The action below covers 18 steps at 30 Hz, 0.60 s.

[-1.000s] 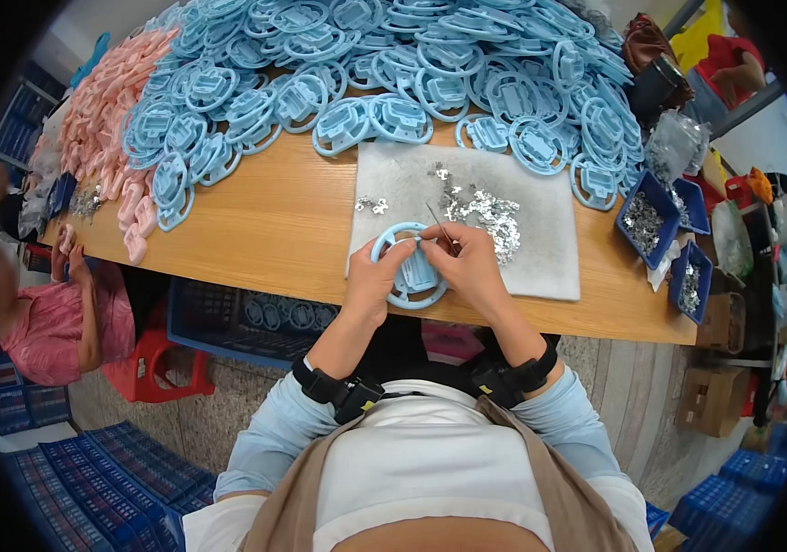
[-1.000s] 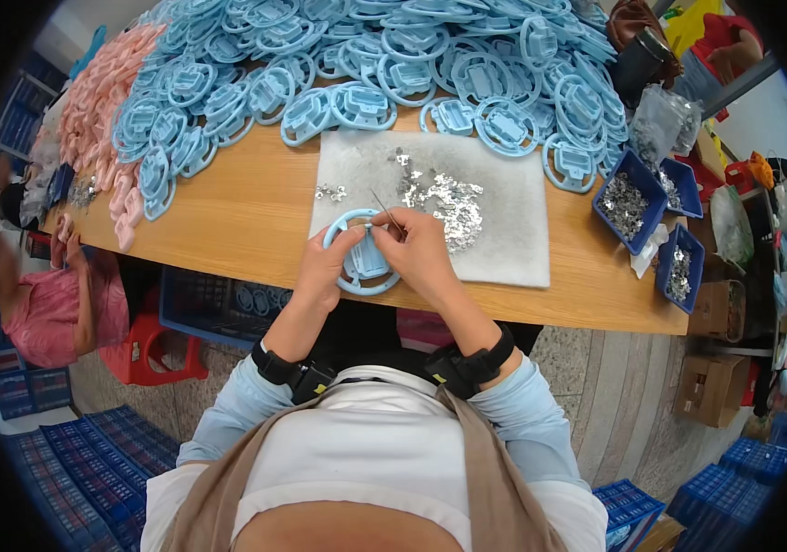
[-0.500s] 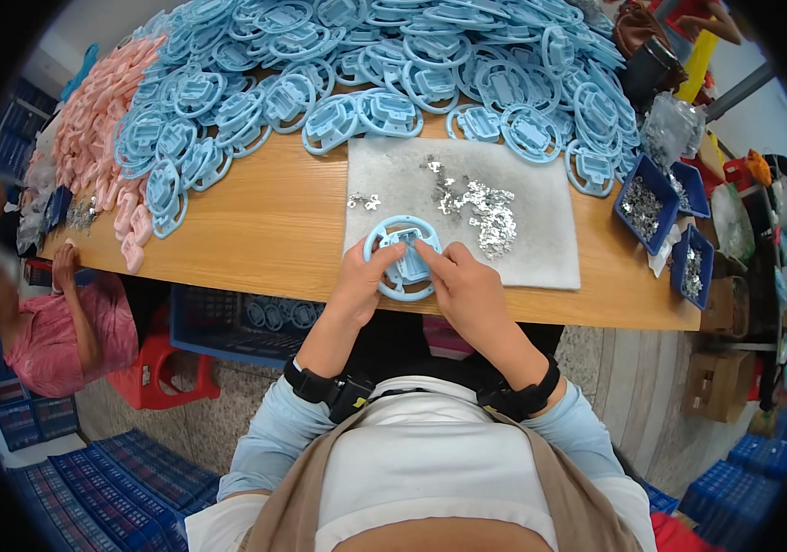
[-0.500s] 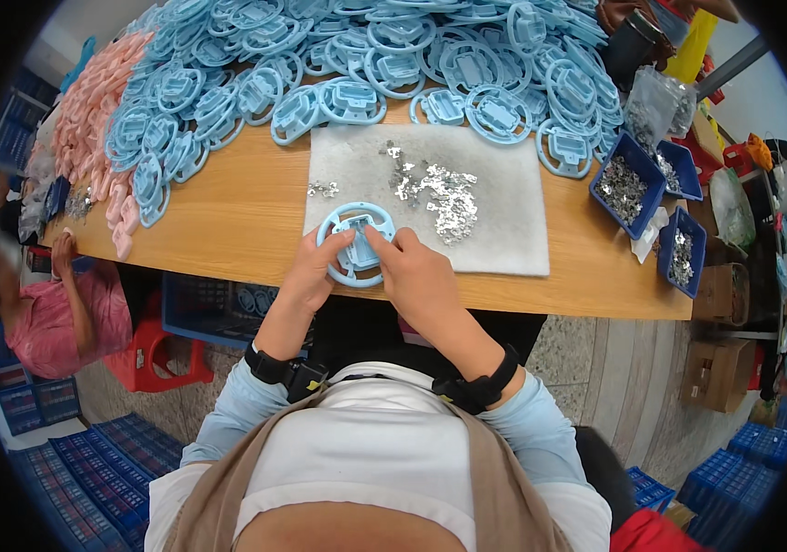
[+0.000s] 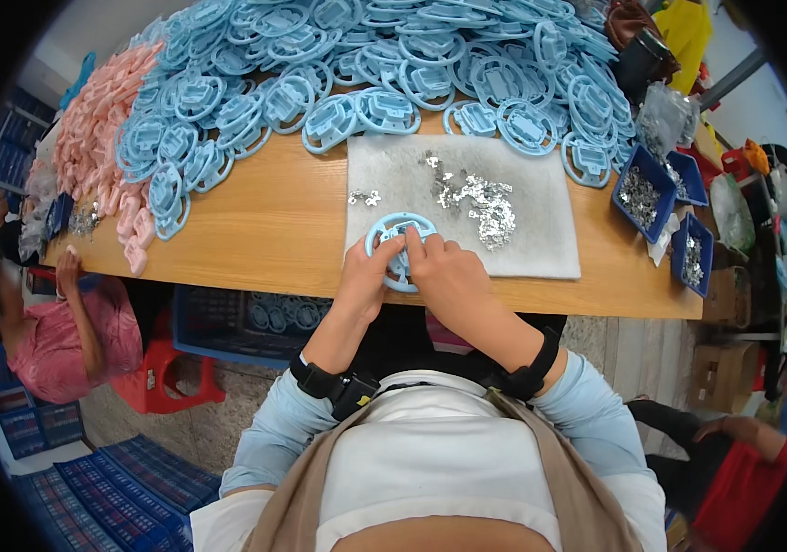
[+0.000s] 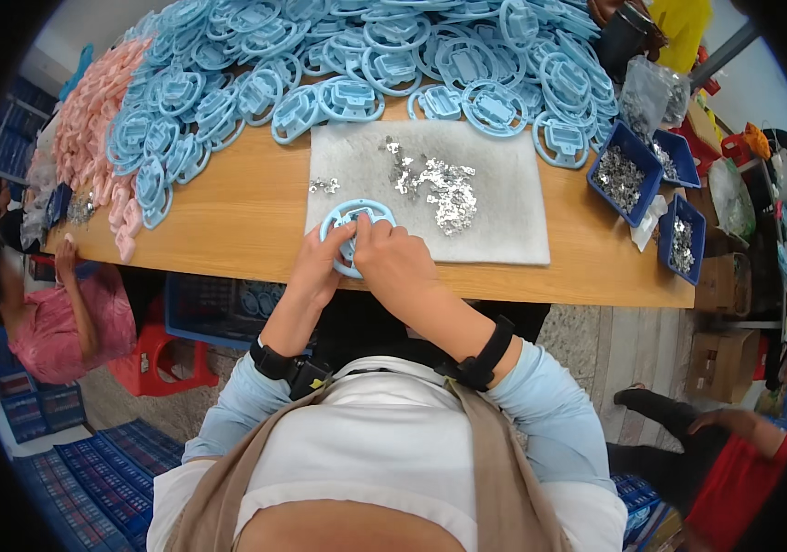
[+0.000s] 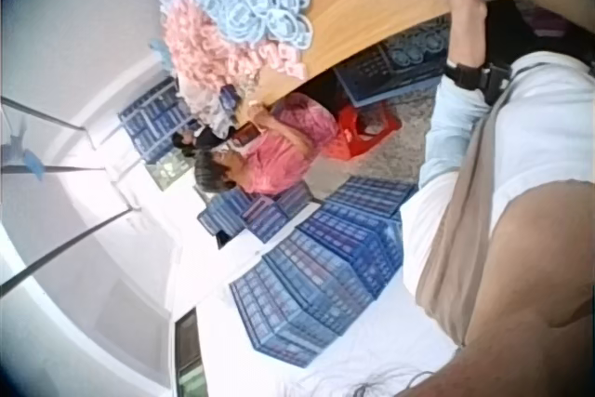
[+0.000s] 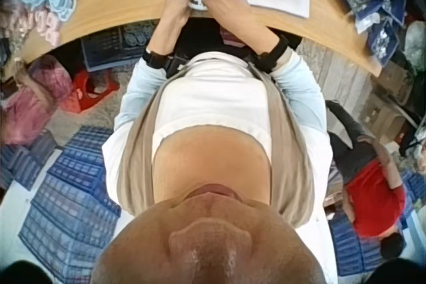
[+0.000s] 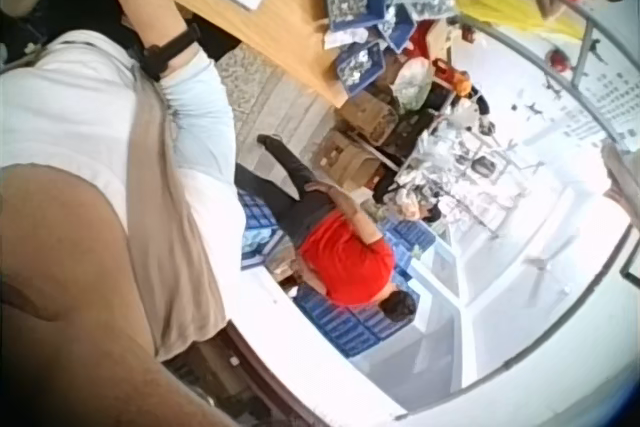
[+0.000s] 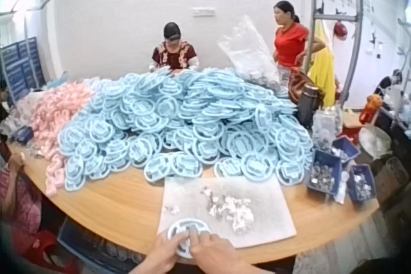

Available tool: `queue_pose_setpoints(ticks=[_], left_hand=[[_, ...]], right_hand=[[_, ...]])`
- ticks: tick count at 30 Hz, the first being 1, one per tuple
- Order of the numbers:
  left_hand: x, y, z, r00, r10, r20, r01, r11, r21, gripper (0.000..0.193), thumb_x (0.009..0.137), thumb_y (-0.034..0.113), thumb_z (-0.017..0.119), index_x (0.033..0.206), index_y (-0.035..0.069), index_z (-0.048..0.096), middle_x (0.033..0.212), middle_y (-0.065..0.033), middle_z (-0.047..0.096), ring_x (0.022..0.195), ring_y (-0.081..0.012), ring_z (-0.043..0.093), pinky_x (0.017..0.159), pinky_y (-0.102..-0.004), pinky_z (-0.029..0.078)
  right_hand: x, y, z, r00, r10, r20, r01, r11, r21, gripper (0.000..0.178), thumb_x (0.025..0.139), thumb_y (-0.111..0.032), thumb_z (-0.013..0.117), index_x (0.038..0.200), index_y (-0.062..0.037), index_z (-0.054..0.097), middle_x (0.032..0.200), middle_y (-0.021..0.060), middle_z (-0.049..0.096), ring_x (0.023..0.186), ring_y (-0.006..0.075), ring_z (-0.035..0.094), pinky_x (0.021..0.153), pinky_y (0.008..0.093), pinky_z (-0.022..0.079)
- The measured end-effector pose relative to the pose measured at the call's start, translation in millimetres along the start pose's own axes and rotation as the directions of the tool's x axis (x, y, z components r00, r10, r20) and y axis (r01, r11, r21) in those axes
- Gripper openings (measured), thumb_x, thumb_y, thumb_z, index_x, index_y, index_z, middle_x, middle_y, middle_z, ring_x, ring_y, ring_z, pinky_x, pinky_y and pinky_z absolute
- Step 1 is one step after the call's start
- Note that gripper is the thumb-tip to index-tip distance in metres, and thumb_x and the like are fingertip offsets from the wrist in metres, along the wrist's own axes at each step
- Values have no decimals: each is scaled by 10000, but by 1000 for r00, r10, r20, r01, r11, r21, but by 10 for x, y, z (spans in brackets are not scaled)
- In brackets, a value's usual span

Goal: Assembling small metal components into blue plastic circular frames at a manufacturing workstation.

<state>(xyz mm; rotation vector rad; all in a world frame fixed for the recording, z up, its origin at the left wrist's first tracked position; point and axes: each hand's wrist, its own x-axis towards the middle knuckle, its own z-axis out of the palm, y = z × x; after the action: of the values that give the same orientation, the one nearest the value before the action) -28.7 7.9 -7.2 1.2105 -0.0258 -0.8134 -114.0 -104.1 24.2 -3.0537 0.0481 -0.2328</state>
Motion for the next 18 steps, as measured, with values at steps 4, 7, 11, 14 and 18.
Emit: queue_pose_setpoints(ticks=[4,7,11,14,18], left_hand=[[-38,-26,23,1000,-4,-28,2,998,-67,255,821,153,607,1030,20,549,877,-30,593,741,-92,566,588,-237,473],[-94,-71,29,1000,-12,-24,8,982,-191,265,815,143,619,1038,21,545,887,-42,605,777,-113,590,633,-260,495],[-254,-73,45,988,-127,84,146,948,-284,298,792,123,649,1052,23,541,916,-61,616,828,-153,613,699,-296,510],[-341,-130,-79,974,-149,170,169,980,-109,306,768,126,680,1026,7,567,896,-56,624,815,-135,606,689,-262,491],[-389,150,-98,850,-292,438,78,893,443,368,772,178,685,1066,-10,570,888,-47,615,750,-95,576,680,-241,478]], right_hand=[[-60,140,97,989,4,-145,23,982,185,452,731,-53,573,1178,-32,512,796,91,539,611,219,578,509,295,472],[-129,193,70,920,271,-284,-97,858,505,413,765,-71,585,1171,-28,521,790,83,580,648,186,601,558,290,478],[-208,391,341,928,363,89,-176,214,961,341,805,-87,588,1133,-1,550,772,88,618,642,120,583,567,269,458],[-215,412,111,960,247,131,-189,230,954,269,813,-79,583,1063,19,591,735,80,616,597,77,519,546,241,426],[-233,468,-31,972,35,233,-232,300,925,198,810,-104,589,969,6,631,756,78,619,618,102,534,560,254,426]])
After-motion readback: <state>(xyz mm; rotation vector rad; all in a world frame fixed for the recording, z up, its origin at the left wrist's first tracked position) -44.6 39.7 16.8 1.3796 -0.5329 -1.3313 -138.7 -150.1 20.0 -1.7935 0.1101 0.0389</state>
